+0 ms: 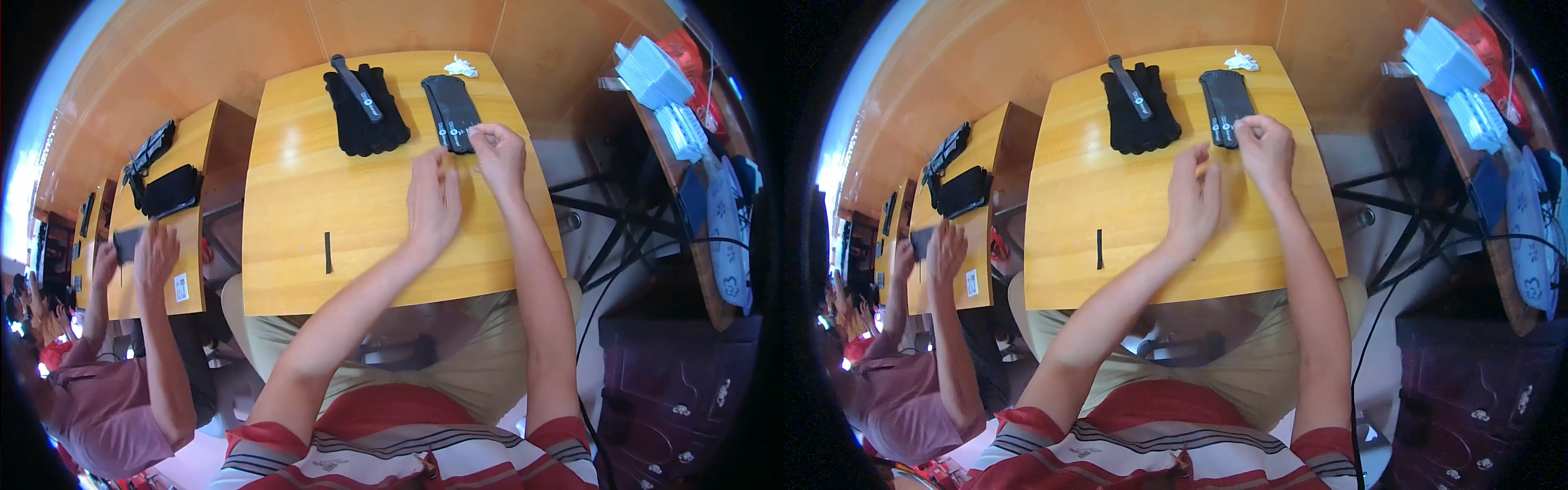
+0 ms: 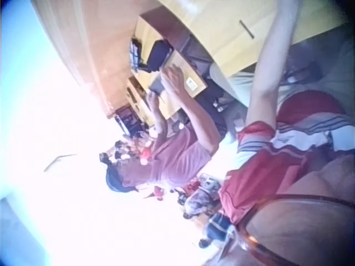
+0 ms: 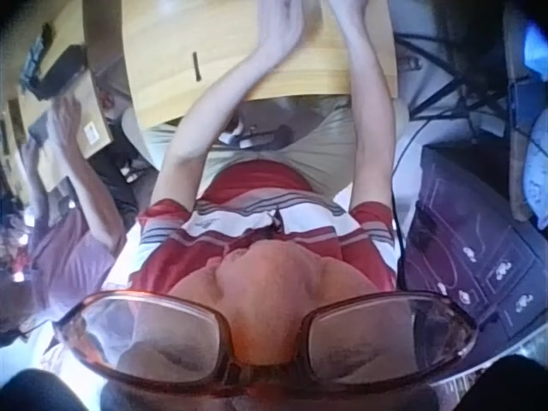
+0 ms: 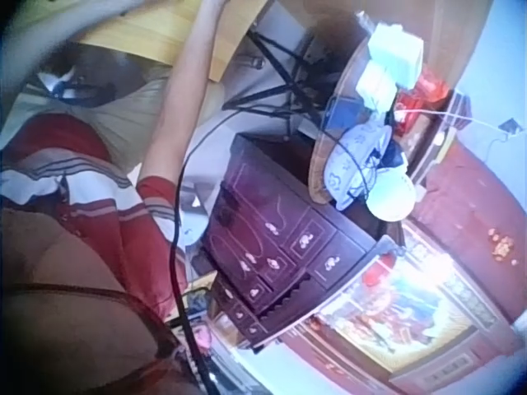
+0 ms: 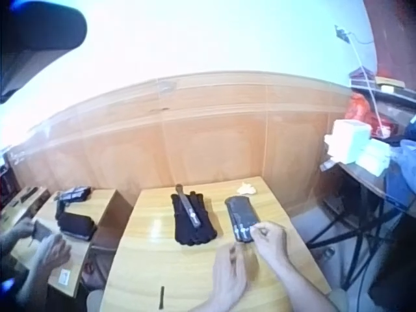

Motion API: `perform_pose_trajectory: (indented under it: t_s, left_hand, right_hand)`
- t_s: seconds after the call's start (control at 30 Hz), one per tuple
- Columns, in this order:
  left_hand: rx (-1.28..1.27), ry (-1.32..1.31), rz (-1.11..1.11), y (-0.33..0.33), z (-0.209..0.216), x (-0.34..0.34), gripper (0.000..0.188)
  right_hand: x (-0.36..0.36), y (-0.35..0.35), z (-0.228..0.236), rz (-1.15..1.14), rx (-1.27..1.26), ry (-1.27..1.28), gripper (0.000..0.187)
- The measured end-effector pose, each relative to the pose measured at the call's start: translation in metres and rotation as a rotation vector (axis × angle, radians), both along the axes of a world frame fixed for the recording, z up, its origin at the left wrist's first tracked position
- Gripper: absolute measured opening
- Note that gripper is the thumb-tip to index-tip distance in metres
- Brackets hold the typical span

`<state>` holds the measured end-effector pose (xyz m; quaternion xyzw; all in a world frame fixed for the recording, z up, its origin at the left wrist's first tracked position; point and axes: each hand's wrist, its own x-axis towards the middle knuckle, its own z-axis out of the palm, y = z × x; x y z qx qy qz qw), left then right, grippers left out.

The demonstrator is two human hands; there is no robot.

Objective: The recorder is inspecting, sorting, and stacking black watch straps on a wooden table.

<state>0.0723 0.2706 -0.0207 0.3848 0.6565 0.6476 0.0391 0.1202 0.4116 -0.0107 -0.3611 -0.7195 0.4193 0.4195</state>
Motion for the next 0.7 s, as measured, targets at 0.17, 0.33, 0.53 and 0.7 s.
perform_pose_trajectory:
  t_s: [0.17,0.33,0.53,0.7]
  left_hand:
    - [-0.097,0.107,-0.199,-0.132,0.008,0.046,0.03]
    - [-0.19,0.073,-0.278,-0.213,-0.02,0.065,0.032]
    - [-0.195,-0.134,-0.228,-0.236,-0.027,0.055,0.031]
    - [-0.18,-0.287,-0.193,-0.249,-0.038,0.046,0.026]
  right_hand:
    - [-0.049,-0.036,0.027,0.214,0.175,-0.213,0.026]
    - [-0.102,-0.064,0.054,0.213,0.317,-0.456,0.032]
    - [-0.146,-0.065,0.061,0.154,0.363,-0.827,0.042]
    - [-0.161,-0.036,0.062,0.264,-0.045,-0.382,0.02]
